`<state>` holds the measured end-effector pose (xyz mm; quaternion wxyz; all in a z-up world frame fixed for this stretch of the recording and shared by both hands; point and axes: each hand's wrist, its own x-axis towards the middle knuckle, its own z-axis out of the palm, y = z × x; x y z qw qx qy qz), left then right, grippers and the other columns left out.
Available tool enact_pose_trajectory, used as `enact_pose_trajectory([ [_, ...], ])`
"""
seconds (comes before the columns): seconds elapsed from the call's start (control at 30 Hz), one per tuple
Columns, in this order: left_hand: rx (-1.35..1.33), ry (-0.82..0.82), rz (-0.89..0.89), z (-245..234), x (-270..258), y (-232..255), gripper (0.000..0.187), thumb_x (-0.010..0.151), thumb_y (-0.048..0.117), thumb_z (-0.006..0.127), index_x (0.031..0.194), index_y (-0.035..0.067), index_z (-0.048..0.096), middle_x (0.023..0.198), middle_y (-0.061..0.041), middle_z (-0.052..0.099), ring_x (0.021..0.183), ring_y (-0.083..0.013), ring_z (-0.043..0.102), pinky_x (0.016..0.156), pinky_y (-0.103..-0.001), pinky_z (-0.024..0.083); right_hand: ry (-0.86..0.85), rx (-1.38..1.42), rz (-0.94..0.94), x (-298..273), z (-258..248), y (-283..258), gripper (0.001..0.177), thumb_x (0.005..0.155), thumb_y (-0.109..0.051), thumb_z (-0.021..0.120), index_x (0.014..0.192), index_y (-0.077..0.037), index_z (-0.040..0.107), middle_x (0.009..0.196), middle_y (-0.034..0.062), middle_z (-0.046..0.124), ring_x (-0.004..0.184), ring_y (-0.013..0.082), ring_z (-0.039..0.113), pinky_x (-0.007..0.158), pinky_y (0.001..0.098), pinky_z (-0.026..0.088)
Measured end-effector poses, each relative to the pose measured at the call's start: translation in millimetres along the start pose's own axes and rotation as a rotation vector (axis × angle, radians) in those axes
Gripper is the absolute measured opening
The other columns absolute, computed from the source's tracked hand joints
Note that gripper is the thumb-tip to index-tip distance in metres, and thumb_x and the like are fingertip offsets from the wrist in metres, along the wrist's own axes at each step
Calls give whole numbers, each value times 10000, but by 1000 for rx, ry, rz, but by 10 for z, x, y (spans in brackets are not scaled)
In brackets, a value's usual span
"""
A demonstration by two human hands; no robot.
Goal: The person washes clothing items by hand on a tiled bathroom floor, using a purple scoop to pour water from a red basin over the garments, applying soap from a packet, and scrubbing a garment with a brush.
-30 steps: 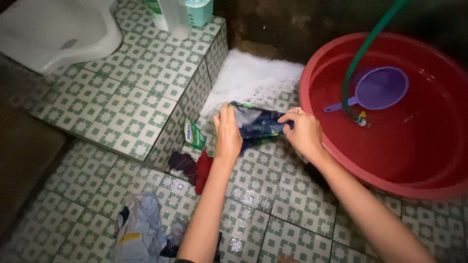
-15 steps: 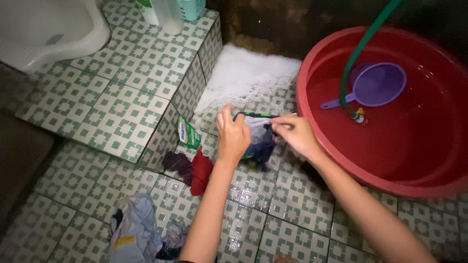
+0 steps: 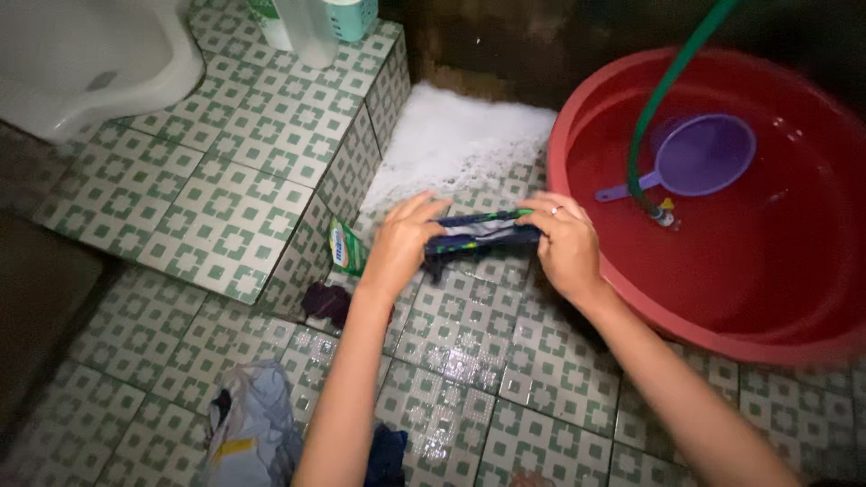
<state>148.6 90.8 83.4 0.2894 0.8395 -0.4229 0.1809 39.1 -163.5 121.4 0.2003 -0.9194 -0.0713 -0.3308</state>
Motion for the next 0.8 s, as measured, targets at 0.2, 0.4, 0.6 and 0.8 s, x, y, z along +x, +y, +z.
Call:
enact_pose_trajectory([
  [0.2, -221, -586, -127, 741, -950, 162, 337, 788, -66, 647, 1030, 123, 784, 1132, -117, 749, 1148, -308, 693, 1027, -420, 529, -361, 61, 103, -911, 357, 259, 261, 800, 137, 570, 808, -64, 735, 910, 135, 752, 880, 310, 727, 823, 441, 582],
  [0.4, -538, -726, -407, 932, -1443, 126, 167, 807, 151, 782, 967, 107, 758, 1002, -127, 734, 967, -323, 701, 872, -425, 531, -1104, -15, 159, -1908, 597, 143, 218, 745, -87, 731, 948, -132, 797, 1217, 165, 669, 1115, 370, 649, 905, 484, 531],
  [0.6, 603, 337, -450, 293, -916, -488, 329, 817, 120, 644, 1132, 25, 648, 1138, -222, 721, 1070, -391, 650, 823, -465, 518, -1057, 114, 110, -1820, 633, 422, 331, 787, -33, 651, 1100, -95, 738, 1304, 135, 619, 1176, 340, 603, 993, 434, 496],
  [0.8, 313, -95, -979, 464, -1013, -1182, 495, 1002, 288, 701, 1412, 71, 527, 1270, -187, 661, 1218, -374, 611, 1023, -484, 492, -970, 188, 85, -1694, 602, 421, 281, 812, -27, 645, 1083, -54, 717, 1210, 119, 667, 1158, 327, 628, 994, 405, 512],
])
